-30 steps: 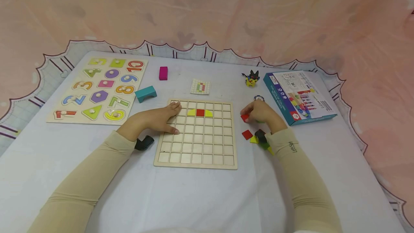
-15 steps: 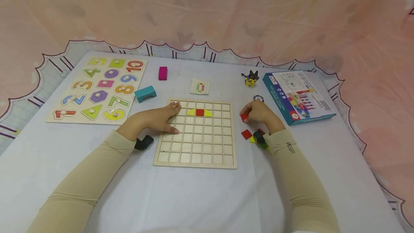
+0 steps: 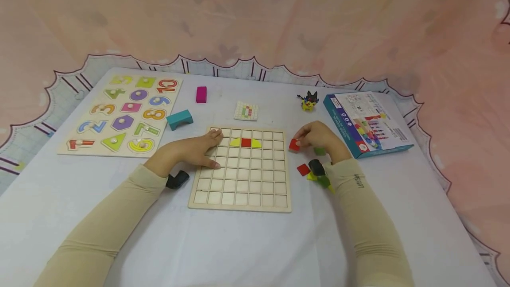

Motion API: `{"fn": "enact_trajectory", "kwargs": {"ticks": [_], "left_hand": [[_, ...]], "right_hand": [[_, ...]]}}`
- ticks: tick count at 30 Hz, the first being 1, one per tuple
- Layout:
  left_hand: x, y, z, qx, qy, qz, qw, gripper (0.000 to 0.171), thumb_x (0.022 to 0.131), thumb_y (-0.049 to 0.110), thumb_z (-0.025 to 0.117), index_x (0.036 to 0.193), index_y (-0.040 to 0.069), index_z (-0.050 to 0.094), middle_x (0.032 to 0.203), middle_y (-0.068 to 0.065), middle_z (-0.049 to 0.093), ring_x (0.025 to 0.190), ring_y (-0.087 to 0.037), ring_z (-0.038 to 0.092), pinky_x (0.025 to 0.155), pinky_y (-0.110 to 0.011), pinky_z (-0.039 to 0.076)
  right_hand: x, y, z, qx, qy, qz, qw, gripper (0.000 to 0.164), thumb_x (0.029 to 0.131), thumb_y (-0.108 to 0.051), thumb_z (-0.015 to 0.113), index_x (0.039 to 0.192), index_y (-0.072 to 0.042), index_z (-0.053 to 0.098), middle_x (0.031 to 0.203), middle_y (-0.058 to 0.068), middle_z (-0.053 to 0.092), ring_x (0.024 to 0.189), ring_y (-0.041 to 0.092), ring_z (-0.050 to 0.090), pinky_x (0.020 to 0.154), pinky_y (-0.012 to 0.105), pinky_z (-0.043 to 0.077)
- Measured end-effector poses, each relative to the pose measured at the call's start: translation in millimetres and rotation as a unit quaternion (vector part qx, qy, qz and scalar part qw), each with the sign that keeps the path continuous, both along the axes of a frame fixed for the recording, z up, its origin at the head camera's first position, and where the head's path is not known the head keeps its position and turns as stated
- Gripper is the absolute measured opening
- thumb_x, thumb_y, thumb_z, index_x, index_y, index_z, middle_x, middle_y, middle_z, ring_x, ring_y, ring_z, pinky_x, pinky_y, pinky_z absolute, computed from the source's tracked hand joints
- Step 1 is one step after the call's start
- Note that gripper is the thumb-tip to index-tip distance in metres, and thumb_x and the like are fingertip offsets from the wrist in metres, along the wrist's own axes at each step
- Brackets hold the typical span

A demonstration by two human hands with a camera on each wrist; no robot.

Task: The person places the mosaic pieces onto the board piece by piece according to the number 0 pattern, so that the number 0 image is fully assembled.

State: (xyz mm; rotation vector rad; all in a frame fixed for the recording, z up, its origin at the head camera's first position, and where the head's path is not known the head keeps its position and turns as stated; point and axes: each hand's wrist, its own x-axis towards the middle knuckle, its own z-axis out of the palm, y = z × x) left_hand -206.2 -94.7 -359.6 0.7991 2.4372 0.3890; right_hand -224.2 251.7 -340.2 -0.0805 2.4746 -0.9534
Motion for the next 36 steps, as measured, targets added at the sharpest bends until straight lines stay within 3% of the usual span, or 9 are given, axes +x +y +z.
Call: {"fn": "enact_trajectory", "kwargs": {"ticks": [8, 15, 19, 22, 30, 36], "left_hand": [[-0.5, -0.3, 0.3, -0.004, 0.001, 0.005, 1.0, 0.096, 0.083, 0.045, 0.063, 0.147, 0.0, 0.007, 0.154, -0.015, -0.002, 0.143, -0.028, -0.004, 0.116, -0.042, 0.006], [0.6, -0.5, 0.7, 0.001, -0.003, 0.008, 1.0, 0.095, 0.084, 0.043, 0.064, 0.146, -0.001, 0.008, 0.154, -0.015, -0.002, 0.142, -0.029, -0.004, 0.116, -0.042, 0.006], [1.5, -0.4, -0.3, 0.006, -0.01, 0.011, 0.9999, 0.095, 0.083, 0.043, 0.064, 0.147, 0.0, 0.008, 0.154, -0.015, -0.002, 0.143, -0.028, -0.004, 0.116, -0.042, 0.006], [2.0, -0.5, -2.0, 0.007, -0.01, 0.011, 0.9999, 0.095, 0.083, 0.043, 0.064, 0.147, 0.0, 0.008, 0.154, -0.014, -0.002, 0.143, -0.027, -0.003, 0.116, -0.041, 0.006], [1.8, 0.2, -3.4, 0.008, -0.001, 0.008, 0.9999, 0.095, 0.083, 0.043, 0.064, 0.147, -0.001, 0.009, 0.154, -0.015, -0.001, 0.143, -0.027, -0.003, 0.116, -0.041, 0.007], [2.8, 0.9, 0.4, 0.003, 0.002, 0.006, 1.0, 0.095, 0.084, 0.043, 0.064, 0.147, -0.001, 0.008, 0.155, -0.014, -0.001, 0.143, -0.028, -0.004, 0.116, -0.041, 0.006]], "right_hand": [[-4.2, -36.6, 1.6, -0.023, 0.007, 0.023, 0.999, 0.025, 0.083, -0.009, 0.066, 0.104, 0.003, 0.064, 0.102, 0.012, 0.061, 0.087, 0.019, 0.053, 0.078, 0.027, 0.048], [-5.9, -70.6, -5.7, -0.043, 0.017, 0.039, 0.998, 0.018, 0.079, -0.005, 0.069, 0.095, 0.003, 0.067, 0.082, 0.002, 0.06, 0.078, 0.016, 0.05, 0.071, 0.024, 0.043], [-2.6, -84.8, -10.2, -0.045, 0.006, 0.039, 0.998, 0.016, 0.078, -0.004, 0.069, 0.093, 0.002, 0.068, 0.078, 0.002, 0.06, 0.074, 0.015, 0.051, 0.069, 0.024, 0.044], [-0.8, -90.9, -13.7, -0.042, 0.0, 0.04, 0.998, 0.015, 0.078, -0.004, 0.07, 0.092, 0.002, 0.068, 0.074, 0.001, 0.059, 0.069, 0.014, 0.051, 0.064, 0.023, 0.045], [2.4, -98.0, -18.0, 0.005, 0.035, 0.066, 0.997, 0.01, 0.078, -0.006, 0.071, 0.087, -0.003, 0.07, 0.074, 0.0, 0.058, 0.073, 0.015, 0.049, 0.07, 0.026, 0.039], [3.0, -96.5, -10.9, 0.02, 0.05, 0.098, 0.994, 0.011, 0.079, -0.009, 0.07, 0.089, -0.004, 0.07, 0.077, 0.001, 0.059, 0.077, 0.016, 0.049, 0.072, 0.027, 0.039]]}}
